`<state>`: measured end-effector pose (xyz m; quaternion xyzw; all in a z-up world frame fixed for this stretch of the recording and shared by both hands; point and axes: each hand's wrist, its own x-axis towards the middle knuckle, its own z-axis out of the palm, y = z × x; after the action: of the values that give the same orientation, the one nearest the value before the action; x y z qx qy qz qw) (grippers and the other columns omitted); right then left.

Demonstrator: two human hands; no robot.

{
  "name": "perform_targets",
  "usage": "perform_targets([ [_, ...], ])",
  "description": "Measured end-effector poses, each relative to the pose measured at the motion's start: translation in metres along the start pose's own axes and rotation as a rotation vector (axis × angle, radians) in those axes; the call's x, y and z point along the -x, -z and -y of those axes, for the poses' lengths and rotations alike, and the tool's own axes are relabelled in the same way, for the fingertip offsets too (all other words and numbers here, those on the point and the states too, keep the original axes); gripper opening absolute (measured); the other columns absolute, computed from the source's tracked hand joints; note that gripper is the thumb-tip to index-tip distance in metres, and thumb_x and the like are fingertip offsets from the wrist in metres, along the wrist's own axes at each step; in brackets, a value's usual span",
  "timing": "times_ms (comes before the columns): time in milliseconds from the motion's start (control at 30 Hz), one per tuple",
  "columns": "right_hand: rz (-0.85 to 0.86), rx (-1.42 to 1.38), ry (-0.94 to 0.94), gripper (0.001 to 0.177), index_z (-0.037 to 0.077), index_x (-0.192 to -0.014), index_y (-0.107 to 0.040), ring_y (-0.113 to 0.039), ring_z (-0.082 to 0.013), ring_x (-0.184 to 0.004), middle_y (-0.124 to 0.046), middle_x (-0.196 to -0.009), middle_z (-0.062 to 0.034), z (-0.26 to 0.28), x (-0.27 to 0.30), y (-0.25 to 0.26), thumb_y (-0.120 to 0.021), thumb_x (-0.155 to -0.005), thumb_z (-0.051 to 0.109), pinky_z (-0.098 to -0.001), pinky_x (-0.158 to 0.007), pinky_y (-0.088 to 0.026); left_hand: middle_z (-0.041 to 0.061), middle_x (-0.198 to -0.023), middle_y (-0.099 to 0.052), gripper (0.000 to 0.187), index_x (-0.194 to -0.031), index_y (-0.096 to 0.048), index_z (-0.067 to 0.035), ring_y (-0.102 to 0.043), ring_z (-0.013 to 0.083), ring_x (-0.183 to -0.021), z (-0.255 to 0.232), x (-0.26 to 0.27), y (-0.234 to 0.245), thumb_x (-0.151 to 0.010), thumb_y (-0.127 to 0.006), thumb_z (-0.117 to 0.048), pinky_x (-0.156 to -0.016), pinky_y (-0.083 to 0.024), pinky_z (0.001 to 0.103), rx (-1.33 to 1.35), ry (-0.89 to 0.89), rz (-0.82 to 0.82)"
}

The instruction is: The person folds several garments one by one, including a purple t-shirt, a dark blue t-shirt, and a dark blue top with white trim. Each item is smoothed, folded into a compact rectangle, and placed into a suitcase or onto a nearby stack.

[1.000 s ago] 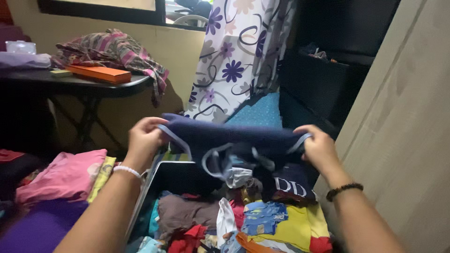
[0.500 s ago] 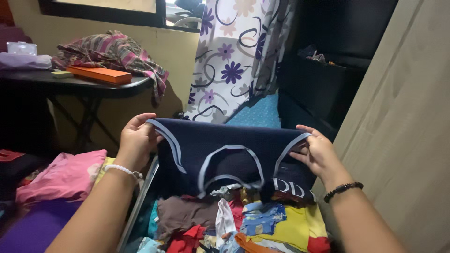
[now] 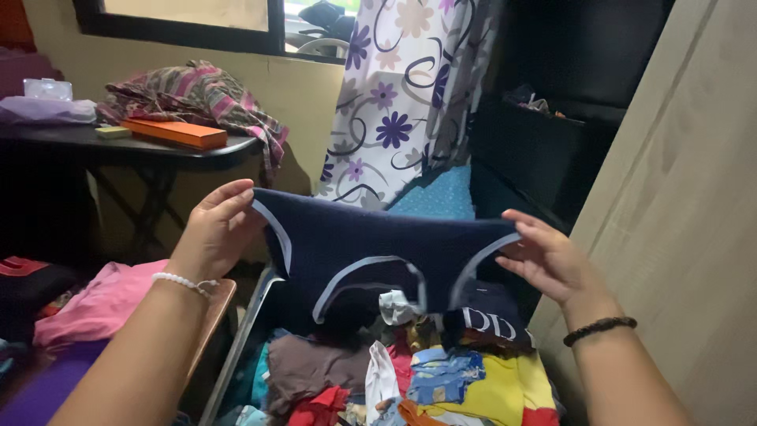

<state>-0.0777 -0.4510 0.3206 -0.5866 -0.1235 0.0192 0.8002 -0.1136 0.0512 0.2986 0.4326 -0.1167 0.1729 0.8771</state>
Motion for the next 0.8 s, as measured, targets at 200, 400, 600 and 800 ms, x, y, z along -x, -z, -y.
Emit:
perform_targets([
  [200,-0.119,0.309,-0.078,0.027,0.011,-0.122,-0.071,-0.070,-0.0213,-0.094,-0.075,-0.104,-0.0077,-0.002,-0.011,0.008,-0.061,-0.097,0.014,-0.0372,-0.082,-0.058,0.006,-0.101,-0.074,0.021,-0.112,-0.071,-0.006,-0.071,0.0177,-0.094,-0.011,0.001,0.005,-0.092,-0.069,-0.011,-0.088,-0.058,0.035,-0.411,0.009,0.021],
  [400,-0.192,0.639,0.239,0.021,0.009,-0.111,-0.079,-0.069,-0.0180,-0.099,-0.077,-0.105,-0.0077,-0.010,-0.009,-0.001,-0.068,-0.094,0.011,-0.0316,-0.092,-0.053,0.006,-0.103,-0.076,0.018,-0.105,-0.077,-0.003,-0.069,0.0123,-0.096,-0.007,0.003,0.009,-0.089,-0.071,-0.008,-0.091,-0.052,0.026,-0.720,-0.151,-0.037],
  [600,-0.218,0.476,0.411,0.019,0.005,-0.108,-0.077,-0.070,-0.0169,-0.105,-0.077,-0.108,-0.0084,-0.015,-0.007,-0.004,-0.070,-0.091,0.009,-0.0316,-0.100,-0.052,0.001,-0.101,-0.073,0.019,-0.108,-0.076,-0.006,-0.064,0.0112,-0.096,-0.008,0.001,0.011,-0.089,-0.075,-0.006,-0.087,-0.046,0.028,-0.524,-0.199,-0.079],
  [800,-0.162,0.061,0.498,0.015,0.007,-0.108,-0.076,-0.070,-0.0161,-0.102,-0.075,-0.105,-0.0075,-0.011,-0.005,0.001,-0.068,-0.094,0.007,-0.0341,-0.103,-0.051,0.003,-0.097,-0.073,0.017,-0.105,-0.071,-0.008,-0.069,0.0151,-0.094,-0.017,0.004,0.001,-0.089,-0.071,-0.004,-0.093,-0.055,0.036,-0.206,-0.219,-0.006],
])
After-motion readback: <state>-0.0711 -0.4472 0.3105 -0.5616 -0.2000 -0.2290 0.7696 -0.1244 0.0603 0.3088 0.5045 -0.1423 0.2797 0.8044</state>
